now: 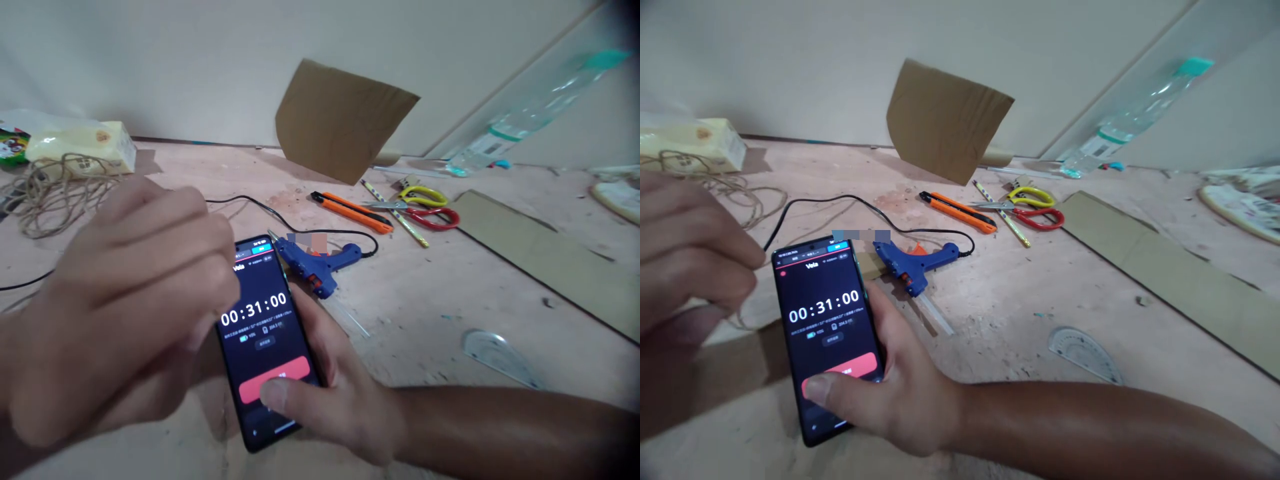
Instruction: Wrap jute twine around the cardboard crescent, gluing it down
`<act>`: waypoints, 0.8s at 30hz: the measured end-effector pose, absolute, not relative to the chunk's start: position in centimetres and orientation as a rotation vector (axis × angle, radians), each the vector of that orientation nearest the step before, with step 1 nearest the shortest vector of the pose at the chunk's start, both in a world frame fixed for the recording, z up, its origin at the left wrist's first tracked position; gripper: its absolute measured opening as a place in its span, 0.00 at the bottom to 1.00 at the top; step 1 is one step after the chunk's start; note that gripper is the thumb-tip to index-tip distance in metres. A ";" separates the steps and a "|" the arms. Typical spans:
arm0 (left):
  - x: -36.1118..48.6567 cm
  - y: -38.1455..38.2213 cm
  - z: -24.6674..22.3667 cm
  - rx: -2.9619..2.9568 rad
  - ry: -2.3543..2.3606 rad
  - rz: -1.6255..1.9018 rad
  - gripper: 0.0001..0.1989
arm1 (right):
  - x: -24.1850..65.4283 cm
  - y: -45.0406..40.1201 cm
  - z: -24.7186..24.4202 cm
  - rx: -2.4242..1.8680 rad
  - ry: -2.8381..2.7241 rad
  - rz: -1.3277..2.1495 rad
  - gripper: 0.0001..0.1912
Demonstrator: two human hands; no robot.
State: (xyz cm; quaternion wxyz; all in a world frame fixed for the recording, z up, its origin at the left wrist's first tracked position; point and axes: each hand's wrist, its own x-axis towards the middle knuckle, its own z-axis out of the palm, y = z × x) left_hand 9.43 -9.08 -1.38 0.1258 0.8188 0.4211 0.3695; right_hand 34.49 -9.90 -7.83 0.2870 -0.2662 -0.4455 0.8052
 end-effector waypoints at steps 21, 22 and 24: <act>8.7 -5.3 -2.5 1.883 1.305 0.784 0.20 | 34.4 -10.4 -8.1 -0.673 -1.050 2.118 0.30; 8.7 -5.2 -2.7 1.817 1.277 0.739 0.23 | 34.3 -10.4 -7.9 -0.647 -1.035 2.122 0.29; 8.7 -5.3 -3.0 1.736 1.230 0.668 0.26 | 34.3 -10.4 -7.7 -0.558 -1.009 2.167 0.28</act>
